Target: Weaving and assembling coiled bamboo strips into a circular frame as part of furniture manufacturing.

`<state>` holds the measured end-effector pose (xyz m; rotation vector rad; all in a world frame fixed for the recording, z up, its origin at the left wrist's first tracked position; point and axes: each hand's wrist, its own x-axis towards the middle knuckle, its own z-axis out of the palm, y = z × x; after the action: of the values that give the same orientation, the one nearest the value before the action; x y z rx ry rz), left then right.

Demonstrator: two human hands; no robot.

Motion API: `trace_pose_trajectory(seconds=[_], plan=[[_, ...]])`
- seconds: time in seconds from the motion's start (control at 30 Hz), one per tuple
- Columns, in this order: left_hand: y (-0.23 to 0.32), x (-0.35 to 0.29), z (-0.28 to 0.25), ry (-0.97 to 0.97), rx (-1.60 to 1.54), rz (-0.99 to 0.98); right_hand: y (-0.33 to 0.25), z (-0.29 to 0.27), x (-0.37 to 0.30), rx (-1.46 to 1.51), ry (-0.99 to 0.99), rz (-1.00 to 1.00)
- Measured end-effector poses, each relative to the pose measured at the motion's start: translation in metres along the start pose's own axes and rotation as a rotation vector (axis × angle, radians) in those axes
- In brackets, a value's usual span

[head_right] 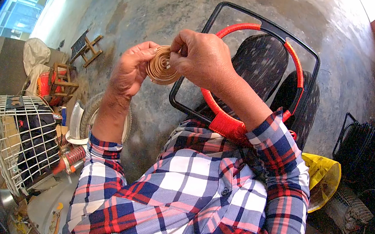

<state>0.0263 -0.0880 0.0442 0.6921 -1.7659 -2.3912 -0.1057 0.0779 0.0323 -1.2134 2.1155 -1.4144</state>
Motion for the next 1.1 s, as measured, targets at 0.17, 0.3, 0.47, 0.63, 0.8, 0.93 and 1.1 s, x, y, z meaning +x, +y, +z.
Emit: trace_pose_trajectory(seconds=[0.17, 0.3, 0.47, 0.63, 0.8, 0.93, 1.1], plan=[[0.004, -0.001, 0.005, 0.025, 0.025, -0.013, 0.000, 0.003, -0.002, -0.040, 0.031, -0.046], [0.005, -0.001, 0.004, 0.043, 0.103, 0.004, -0.001, 0.002, -0.003, -0.058, 0.027, -0.059], [0.006, -0.002, 0.017, 0.121, 0.239, 0.251, 0.003, 0.004, -0.003, -0.044, 0.038, -0.047], [0.005, -0.008, 0.011, 0.107, 0.583, 0.553, 0.005, 0.004, -0.002, 0.025, 0.055, -0.014], [0.011, -0.012, 0.021, 0.194, 0.952, 0.681, 0.004, 0.004, -0.003, 0.015, 0.061, -0.001], [0.012, -0.014, 0.021, 0.205, 1.024, 0.654, 0.003, 0.005, -0.003, 0.016, 0.057, -0.004], [0.010, -0.010, 0.022, 0.205, 0.985, 0.608, 0.005, 0.006, -0.004, 0.035, 0.058, 0.002]])
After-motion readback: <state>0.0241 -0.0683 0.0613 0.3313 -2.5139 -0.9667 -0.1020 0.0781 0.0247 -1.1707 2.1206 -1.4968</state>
